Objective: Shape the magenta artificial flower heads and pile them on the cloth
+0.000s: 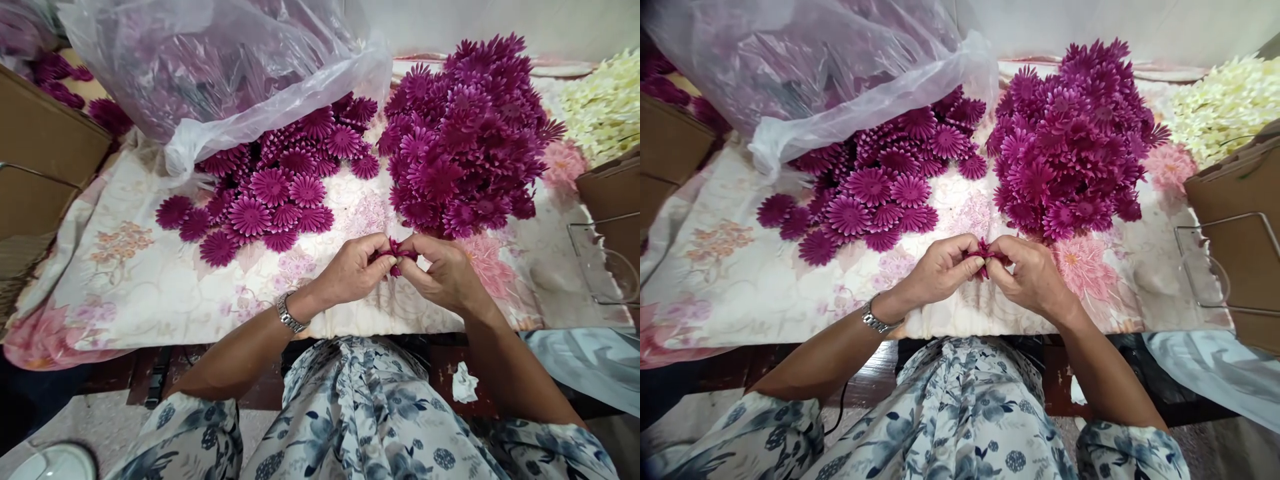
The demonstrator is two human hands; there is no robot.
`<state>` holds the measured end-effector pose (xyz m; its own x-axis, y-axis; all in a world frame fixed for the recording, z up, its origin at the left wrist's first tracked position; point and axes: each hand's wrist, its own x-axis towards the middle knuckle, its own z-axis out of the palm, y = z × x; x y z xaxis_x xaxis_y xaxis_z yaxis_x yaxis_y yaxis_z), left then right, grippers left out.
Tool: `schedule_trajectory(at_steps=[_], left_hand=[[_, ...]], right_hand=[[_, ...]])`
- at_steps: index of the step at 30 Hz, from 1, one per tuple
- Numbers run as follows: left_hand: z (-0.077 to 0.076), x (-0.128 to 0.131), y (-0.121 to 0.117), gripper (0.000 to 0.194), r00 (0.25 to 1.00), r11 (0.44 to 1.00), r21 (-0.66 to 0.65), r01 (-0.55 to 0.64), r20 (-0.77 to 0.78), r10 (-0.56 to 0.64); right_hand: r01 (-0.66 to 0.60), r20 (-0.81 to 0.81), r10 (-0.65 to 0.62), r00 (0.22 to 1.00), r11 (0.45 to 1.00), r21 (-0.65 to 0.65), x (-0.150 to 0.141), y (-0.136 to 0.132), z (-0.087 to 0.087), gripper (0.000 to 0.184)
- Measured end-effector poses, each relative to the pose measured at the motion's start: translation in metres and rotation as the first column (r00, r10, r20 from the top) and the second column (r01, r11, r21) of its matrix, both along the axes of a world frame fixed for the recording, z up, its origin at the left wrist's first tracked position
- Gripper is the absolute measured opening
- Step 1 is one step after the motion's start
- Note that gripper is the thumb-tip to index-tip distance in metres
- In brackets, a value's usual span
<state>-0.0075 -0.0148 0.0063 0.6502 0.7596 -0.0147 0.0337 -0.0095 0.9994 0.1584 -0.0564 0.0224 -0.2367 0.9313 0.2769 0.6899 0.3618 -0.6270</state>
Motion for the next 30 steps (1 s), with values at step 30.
schedule_trajectory(at_steps=[30], left_hand=[[0.008, -0.010, -0.011, 0.017, 0.996, 0.972, -0.220, 0.083, -0.021, -0.090]], right_hand=[[-0.184, -0.218, 0.124, 0.968, 0.942, -0.279, 0.015, -0.011, -0.005, 0.020]])
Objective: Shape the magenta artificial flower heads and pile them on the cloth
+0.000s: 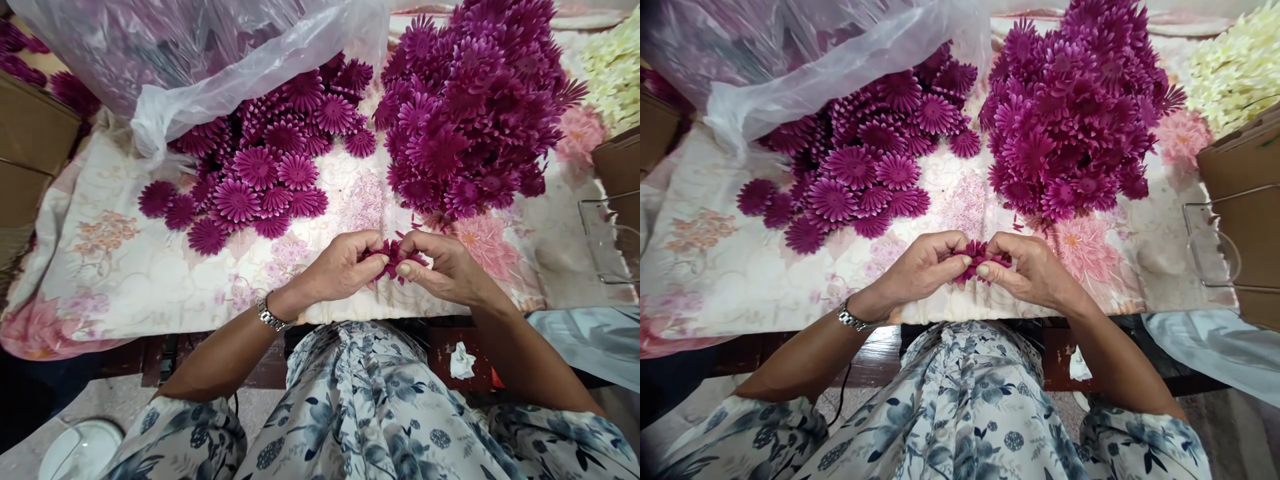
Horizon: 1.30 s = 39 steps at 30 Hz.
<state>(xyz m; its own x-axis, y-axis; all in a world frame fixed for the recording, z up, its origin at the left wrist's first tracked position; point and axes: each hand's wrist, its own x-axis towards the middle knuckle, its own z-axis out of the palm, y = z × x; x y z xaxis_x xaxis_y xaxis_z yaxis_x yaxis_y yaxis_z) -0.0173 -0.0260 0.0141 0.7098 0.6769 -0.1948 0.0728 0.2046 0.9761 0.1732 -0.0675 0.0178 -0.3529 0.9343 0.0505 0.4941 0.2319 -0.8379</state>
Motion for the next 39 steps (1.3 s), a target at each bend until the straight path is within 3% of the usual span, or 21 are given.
schedule_trajectory(at_steps=[7, 14, 19, 21, 24, 25, 27, 28, 31, 32, 34, 36, 39], left_hand=[[0.005, 0.000, -0.001, 0.014, 0.996, 0.997, -0.053, 0.053, 0.070, -0.049], [0.004, -0.010, -0.011, 0.016, 0.996, 0.968, -0.239, 0.075, 0.067, -0.061], [0.007, -0.026, -0.013, 0.018, 0.994, 0.959, -0.264, 0.105, 0.049, -0.095], [0.010, -0.039, -0.011, 0.016, 0.997, 0.949, -0.303, 0.082, 0.034, -0.075], [0.013, -0.055, -0.008, 0.017, 0.991, 0.937, -0.323, -0.132, -0.019, 0.132], [0.013, -0.056, -0.008, 0.019, 0.993, 0.950, -0.290, -0.119, -0.013, 0.120], [0.015, -0.052, -0.007, 0.023, 0.998, 0.982, -0.180, -0.054, 0.006, 0.056], [0.017, -0.047, -0.007, 0.025, 0.999, 0.992, -0.121, -0.043, -0.001, 0.044], [0.022, -0.034, -0.005, 0.028, 0.995, 0.995, -0.022, -0.097, -0.020, 0.096], [0.023, -0.031, -0.004, 0.028, 0.993, 0.994, -0.016, -0.113, -0.027, 0.112], [0.024, -0.027, -0.003, 0.027, 0.991, 0.992, -0.028, -0.125, -0.044, 0.124], [0.022, -0.025, -0.001, 0.026, 0.987, 0.986, -0.061, -0.158, -0.050, 0.155], [0.019, -0.020, 0.001, 0.025, 0.975, 0.967, -0.126, -0.222, -0.029, 0.220]], right_hand=[[-0.016, 0.086, -0.002, 0.996, 0.978, 0.208, -0.005, -0.001, -0.005, 0.016], [-0.030, 0.121, 0.002, 0.993, 0.973, 0.230, -0.002, -0.006, 0.011, 0.015], [-0.066, 0.123, 0.036, 0.992, 0.966, 0.252, 0.006, -0.008, 0.018, 0.013], [0.006, 0.094, -0.031, 0.995, 0.966, 0.257, 0.017, -0.009, 0.024, 0.016], [0.163, 0.087, -0.197, 0.977, 0.941, 0.298, 0.035, -0.008, 0.039, 0.017], [0.135, 0.129, -0.186, 0.974, 0.936, 0.325, 0.040, -0.006, 0.044, 0.014], [0.143, 0.205, -0.250, 0.946, 0.893, 0.428, 0.050, 0.004, 0.055, 0.007], [0.193, 0.209, -0.337, 0.918, 0.840, 0.507, 0.055, 0.012, 0.060, 0.005], [0.423, 0.122, -0.708, 0.696, 0.541, 0.727, 0.075, 0.044, 0.073, 0.018], [0.418, 0.181, -0.763, 0.620, 0.517, 0.747, 0.083, 0.055, 0.077, 0.025], [0.362, 0.379, -0.749, 0.543, 0.616, 0.699, 0.094, 0.072, 0.083, 0.053], [0.299, 0.463, -0.705, 0.537, 0.672, 0.677, 0.099, 0.079, 0.086, 0.068], [0.252, 0.353, -0.688, 0.634, 0.615, 0.747, 0.088, 0.067, 0.083, 0.038]])
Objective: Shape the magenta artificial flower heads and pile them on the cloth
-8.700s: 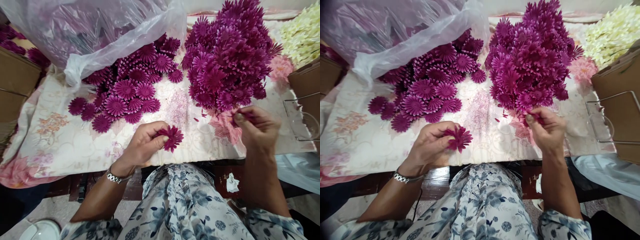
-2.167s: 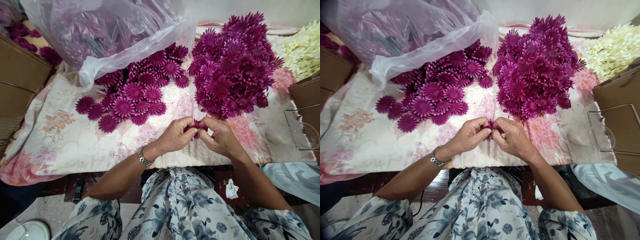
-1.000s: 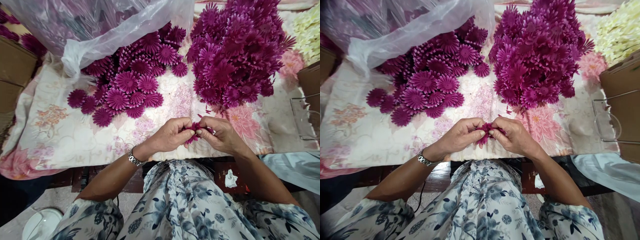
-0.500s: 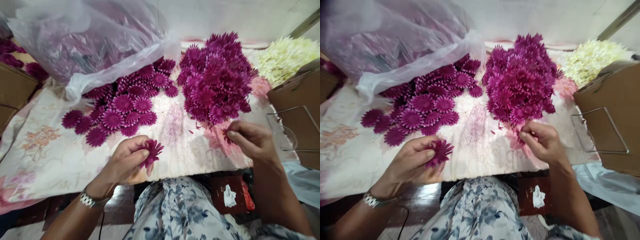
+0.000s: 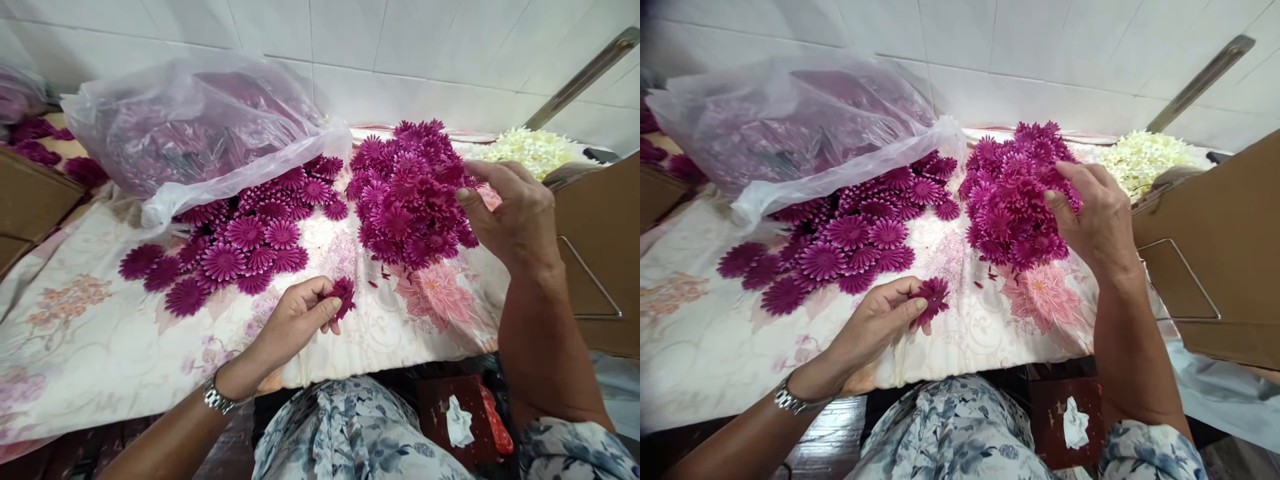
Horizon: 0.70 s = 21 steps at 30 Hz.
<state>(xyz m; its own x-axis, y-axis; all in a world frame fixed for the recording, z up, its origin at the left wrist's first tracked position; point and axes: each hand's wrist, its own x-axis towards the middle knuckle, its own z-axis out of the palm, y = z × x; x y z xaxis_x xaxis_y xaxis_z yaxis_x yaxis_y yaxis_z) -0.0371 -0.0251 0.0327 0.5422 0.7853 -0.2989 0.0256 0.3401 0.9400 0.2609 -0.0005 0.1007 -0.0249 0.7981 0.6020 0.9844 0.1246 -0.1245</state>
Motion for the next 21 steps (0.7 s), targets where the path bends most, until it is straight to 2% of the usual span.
schedule_trajectory(at_steps=[1, 3, 4, 6, 8, 13, 17, 21], left_hand=[[-0.001, 0.003, 0.001, 0.025, 1.000, 1.000, -0.010, -0.016, 0.019, 0.016], [-0.001, 0.011, 0.003, 0.024, 0.998, 1.000, -0.008, -0.023, 0.066, 0.024], [-0.002, 0.016, 0.004, 0.024, 0.995, 1.000, -0.002, -0.020, 0.096, 0.020], [-0.004, 0.026, 0.006, 0.023, 0.984, 1.000, -0.005, 0.000, 0.177, 0.001], [-0.009, 0.033, 0.007, 0.023, 0.968, 1.000, -0.029, -0.005, 0.251, 0.012], [-0.020, 0.035, 0.004, 0.021, 0.944, 0.993, -0.112, -0.036, 0.323, 0.071], [-0.023, 0.032, 0.003, 0.027, 0.934, 0.987, -0.157, -0.013, 0.350, 0.068], [-0.027, 0.031, 0.004, 0.030, 0.917, 0.987, -0.158, 0.018, 0.396, 0.046]], right_hand=[[-0.047, -0.048, 0.048, 0.998, 0.999, 0.026, -0.009, -0.008, -0.003, 0.028], [-0.187, -0.166, 0.183, 0.969, 0.982, -0.010, -0.031, -0.024, -0.010, 0.016], [-0.285, -0.233, 0.265, 0.936, 0.957, -0.059, -0.044, -0.031, -0.015, 0.014], [-0.474, -0.342, 0.409, 0.846, 0.870, -0.132, -0.067, -0.043, -0.026, 0.011], [-0.573, -0.398, 0.485, 0.779, 0.808, -0.137, -0.085, -0.050, -0.037, 0.011], [-0.589, -0.461, 0.484, 0.743, 0.801, -0.107, -0.099, -0.053, -0.059, 0.006], [-0.592, -0.497, 0.471, 0.729, 0.798, -0.111, -0.099, -0.055, -0.066, 0.004], [-0.620, -0.580, 0.456, 0.676, 0.776, -0.113, -0.101, -0.057, -0.072, 0.006]])
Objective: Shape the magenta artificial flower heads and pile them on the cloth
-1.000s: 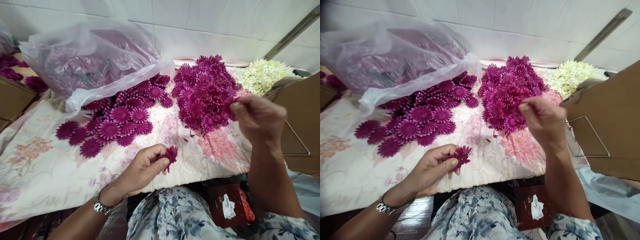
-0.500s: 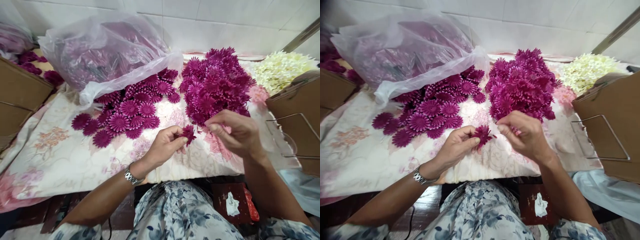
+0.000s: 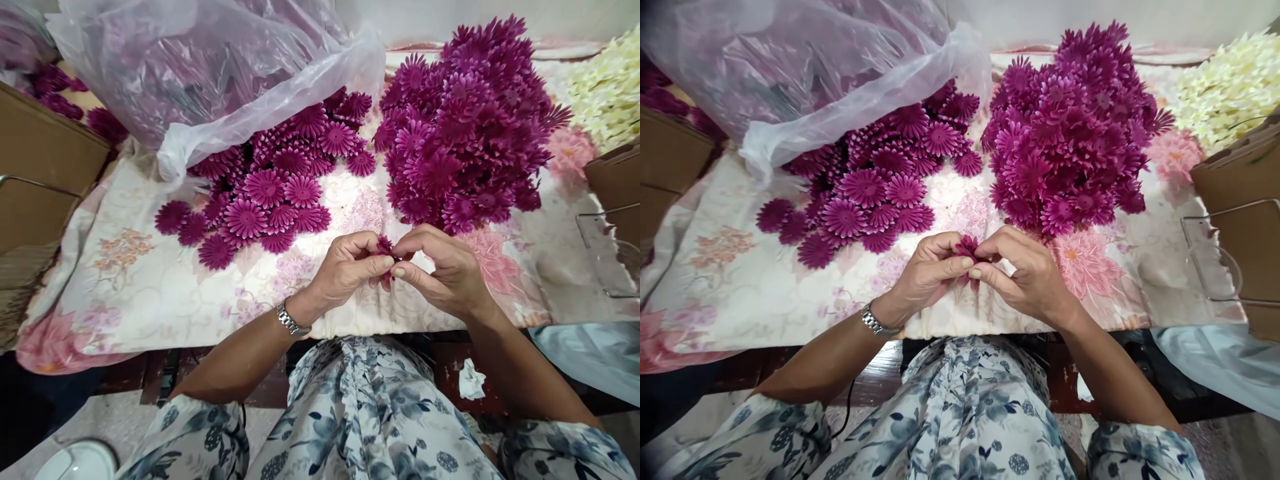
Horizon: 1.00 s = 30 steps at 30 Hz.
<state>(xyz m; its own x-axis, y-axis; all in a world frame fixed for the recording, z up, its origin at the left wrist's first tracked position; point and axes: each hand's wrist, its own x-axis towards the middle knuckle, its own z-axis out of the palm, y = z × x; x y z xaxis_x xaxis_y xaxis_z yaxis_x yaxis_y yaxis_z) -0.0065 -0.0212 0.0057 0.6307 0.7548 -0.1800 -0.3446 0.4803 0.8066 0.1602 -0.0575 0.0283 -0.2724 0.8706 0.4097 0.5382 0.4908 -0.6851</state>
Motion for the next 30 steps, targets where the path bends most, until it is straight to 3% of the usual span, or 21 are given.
schedule_trajectory(at_steps=[5, 10, 14, 21, 30], left_hand=[[-0.005, -0.002, 0.001, 0.032, 0.994, 0.997, 0.034, 0.069, 0.081, -0.072], [-0.007, -0.004, 0.002, 0.028, 0.984, 0.986, 0.091, 0.140, 0.099, -0.149], [-0.009, -0.005, 0.003, 0.026, 0.974, 0.975, 0.107, 0.193, 0.098, -0.203], [-0.015, -0.006, 0.006, 0.016, 0.968, 0.967, 0.176, 0.183, 0.142, -0.208], [-0.007, -0.007, 0.005, 0.025, 0.979, 0.968, 0.151, 0.200, 0.019, -0.205]], right_hand=[[-0.013, -0.150, -0.004, 0.989, 0.994, -0.113, -0.002, -0.002, -0.006, 0.006], [0.030, -0.140, -0.034, 0.990, 0.999, -0.028, -0.003, -0.005, -0.010, 0.010], [0.018, -0.200, -0.035, 0.979, 0.996, -0.082, -0.001, -0.008, -0.012, 0.010], [0.021, -0.207, -0.049, 0.977, 0.990, -0.136, 0.001, -0.013, -0.014, 0.007], [0.020, -0.217, -0.060, 0.974, 0.983, -0.184, 0.004, -0.014, -0.016, 0.011]])
